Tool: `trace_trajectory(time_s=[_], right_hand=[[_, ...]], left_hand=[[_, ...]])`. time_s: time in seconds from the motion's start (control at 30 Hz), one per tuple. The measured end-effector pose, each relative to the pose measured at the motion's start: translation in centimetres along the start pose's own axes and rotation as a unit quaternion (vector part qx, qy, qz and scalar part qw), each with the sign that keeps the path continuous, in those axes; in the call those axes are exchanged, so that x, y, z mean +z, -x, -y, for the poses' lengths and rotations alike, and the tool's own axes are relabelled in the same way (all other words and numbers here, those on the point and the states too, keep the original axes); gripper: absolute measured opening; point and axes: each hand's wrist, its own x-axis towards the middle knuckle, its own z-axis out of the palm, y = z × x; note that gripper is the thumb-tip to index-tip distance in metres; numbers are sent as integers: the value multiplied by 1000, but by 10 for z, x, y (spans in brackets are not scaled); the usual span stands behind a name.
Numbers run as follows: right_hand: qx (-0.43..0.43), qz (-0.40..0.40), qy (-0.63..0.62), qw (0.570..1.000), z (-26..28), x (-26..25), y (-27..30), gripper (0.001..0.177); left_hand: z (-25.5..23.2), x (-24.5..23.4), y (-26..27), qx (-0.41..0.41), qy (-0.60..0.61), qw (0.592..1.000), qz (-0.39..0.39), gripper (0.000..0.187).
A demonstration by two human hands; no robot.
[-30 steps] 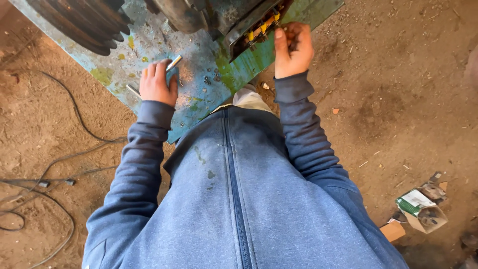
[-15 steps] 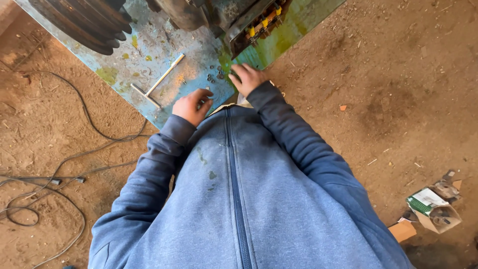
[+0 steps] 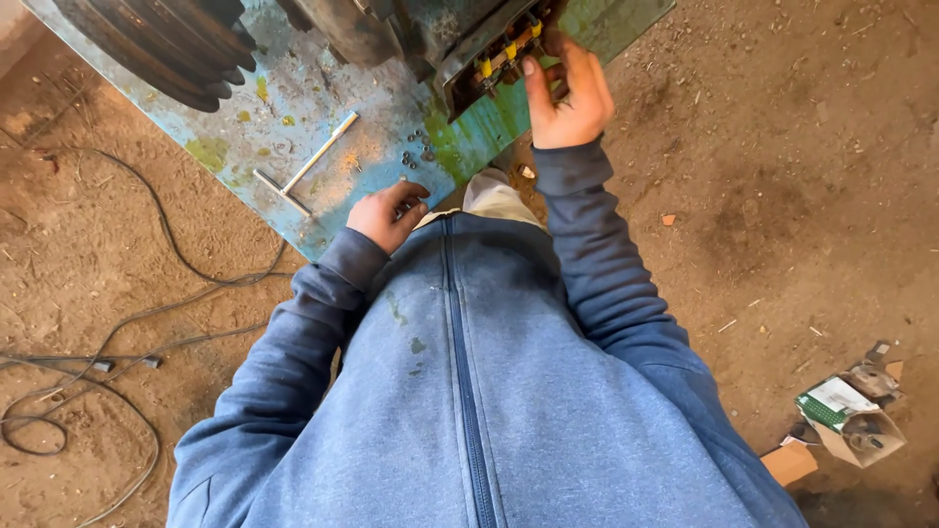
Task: The person uses a T-handle wrench to tighten bolts on a yellow electrical component attached to a motor. They then place small metal washers onto the bolts by hand and continue tightening the bolts with the wrench.
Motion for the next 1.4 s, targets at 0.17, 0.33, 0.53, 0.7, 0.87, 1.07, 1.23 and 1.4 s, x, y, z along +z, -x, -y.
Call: trace_trajectory(time_s=[0.17,0.33,0.53,0.7,0.87,1.07,1.23,1.4], right_hand=[[-2,-16,23,1000,-2,7,0,29],[7,-21,16,1000,1,9,0,24],[-19,-43,65,997,-3,11,4,23],[24,-54,19,998,-6,14,7,23],[17,-41,26,999,-1,13,2,25],[17,-48,23,998,-6,14,7,25],[32,-52,-14,998,-10,13,9,22],[79,-19,-62,995,-15,8,5,23]], left_hand=[[-1,-9,5,-8,11,1000,-15,25],[5,-11,12,-20,21,999,-12,25],[7,-12,14,-23,26,999,-15,26],[5,-13,12,-20,29,999,-5,26],[11,-10,12,-21,26,999,0,26],[10,-12,9,-21,28,999,-1,25],[15,-10,10,-18,23,1000,1,26],[18,-9,9,-14,20,1000,6,26]])
